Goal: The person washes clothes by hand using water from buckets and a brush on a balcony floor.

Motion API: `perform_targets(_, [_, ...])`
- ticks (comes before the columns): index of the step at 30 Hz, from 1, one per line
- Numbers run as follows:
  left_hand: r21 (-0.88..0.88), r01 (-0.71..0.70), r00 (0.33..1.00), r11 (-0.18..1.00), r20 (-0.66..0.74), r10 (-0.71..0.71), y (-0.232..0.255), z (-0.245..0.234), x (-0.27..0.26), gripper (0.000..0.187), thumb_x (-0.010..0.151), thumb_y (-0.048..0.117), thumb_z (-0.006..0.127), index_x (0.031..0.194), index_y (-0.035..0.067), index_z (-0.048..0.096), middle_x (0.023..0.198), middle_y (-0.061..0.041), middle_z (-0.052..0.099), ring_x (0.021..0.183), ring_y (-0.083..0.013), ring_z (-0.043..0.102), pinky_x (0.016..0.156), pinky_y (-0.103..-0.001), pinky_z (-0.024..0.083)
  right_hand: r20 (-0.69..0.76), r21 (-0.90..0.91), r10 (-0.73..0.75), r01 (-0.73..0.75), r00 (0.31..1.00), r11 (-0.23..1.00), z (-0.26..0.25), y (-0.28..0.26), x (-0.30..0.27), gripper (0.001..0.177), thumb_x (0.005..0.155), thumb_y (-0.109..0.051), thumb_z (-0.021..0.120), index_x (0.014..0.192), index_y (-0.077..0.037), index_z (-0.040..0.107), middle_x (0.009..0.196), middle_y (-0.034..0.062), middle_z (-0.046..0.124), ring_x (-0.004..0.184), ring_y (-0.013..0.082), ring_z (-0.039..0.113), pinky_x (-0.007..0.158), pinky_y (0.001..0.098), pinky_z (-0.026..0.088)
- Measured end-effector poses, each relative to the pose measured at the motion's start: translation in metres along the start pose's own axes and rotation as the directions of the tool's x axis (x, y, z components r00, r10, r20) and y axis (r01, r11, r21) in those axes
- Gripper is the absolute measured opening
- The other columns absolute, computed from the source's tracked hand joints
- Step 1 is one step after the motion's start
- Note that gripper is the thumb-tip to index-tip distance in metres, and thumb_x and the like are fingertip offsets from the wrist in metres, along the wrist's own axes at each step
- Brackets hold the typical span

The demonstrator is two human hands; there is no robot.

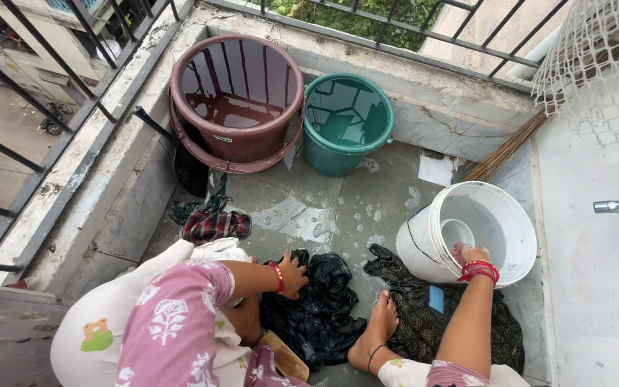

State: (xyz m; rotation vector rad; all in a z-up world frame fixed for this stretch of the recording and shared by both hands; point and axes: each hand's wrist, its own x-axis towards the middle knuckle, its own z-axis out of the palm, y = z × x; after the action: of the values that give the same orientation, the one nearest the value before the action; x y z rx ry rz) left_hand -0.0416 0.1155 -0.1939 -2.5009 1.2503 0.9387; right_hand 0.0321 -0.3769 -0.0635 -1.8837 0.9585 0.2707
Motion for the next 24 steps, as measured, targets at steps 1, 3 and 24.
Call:
perform_targets(1, [-0.070, 0.063, 0.998, 0.996, 0.032, -0.060, 0.020, 0.005, 0.006, 0.085, 0.081, 0.061, 0.068, 0.158, 0.035, 0.041, 0.166, -0.020, 0.027, 0.149, -0.0547, 0.022, 0.110, -0.084, 0.014, -0.007, 0.003, 0.013, -0.013, 1.000, 1.000, -0.002, 0.005, 0.004, 0.022, 0.087, -0.026, 0.069, 0.090, -0.006, 0.078, 0.083, 0.0069, 0.079, 0.067, 0.0170, 0.069, 0.062, 0.0326, 0.052])
perform_targets(3, [-0.164, 0.164, 0.981, 0.973, 0.134, -0.143, 0.059, 0.007, 0.008, 0.096, 0.080, 0.068, 0.067, 0.161, 0.039, 0.025, 0.169, -0.019, 0.005, 0.150, -0.0583, 0.004, 0.109, -0.086, 0.009, -0.304, 0.252, 0.088, -0.009, 0.949, 0.968, -0.009, 0.013, 0.012, 0.027, 0.090, -0.025, 0.080, 0.100, -0.002, 0.068, 0.092, 0.0101, 0.072, 0.074, 0.0202, 0.070, 0.068, 0.0373, 0.054])
perform_targets(24, [-0.415, 0.573, 0.677, 0.707, -0.248, -0.693, -0.095, -0.079, 0.177, 0.091, 0.089, 0.077, 0.048, 0.164, 0.038, 0.014, 0.171, -0.011, -0.011, 0.153, -0.0516, -0.009, 0.113, -0.079, 0.003, 0.052, 0.121, -0.170, 0.163, 0.984, 0.979, 0.045, -0.040, 0.141, 0.021, 0.104, -0.017, 0.056, 0.109, -0.004, 0.072, 0.093, 0.0100, 0.073, 0.079, 0.0193, 0.066, 0.072, 0.0351, 0.055])
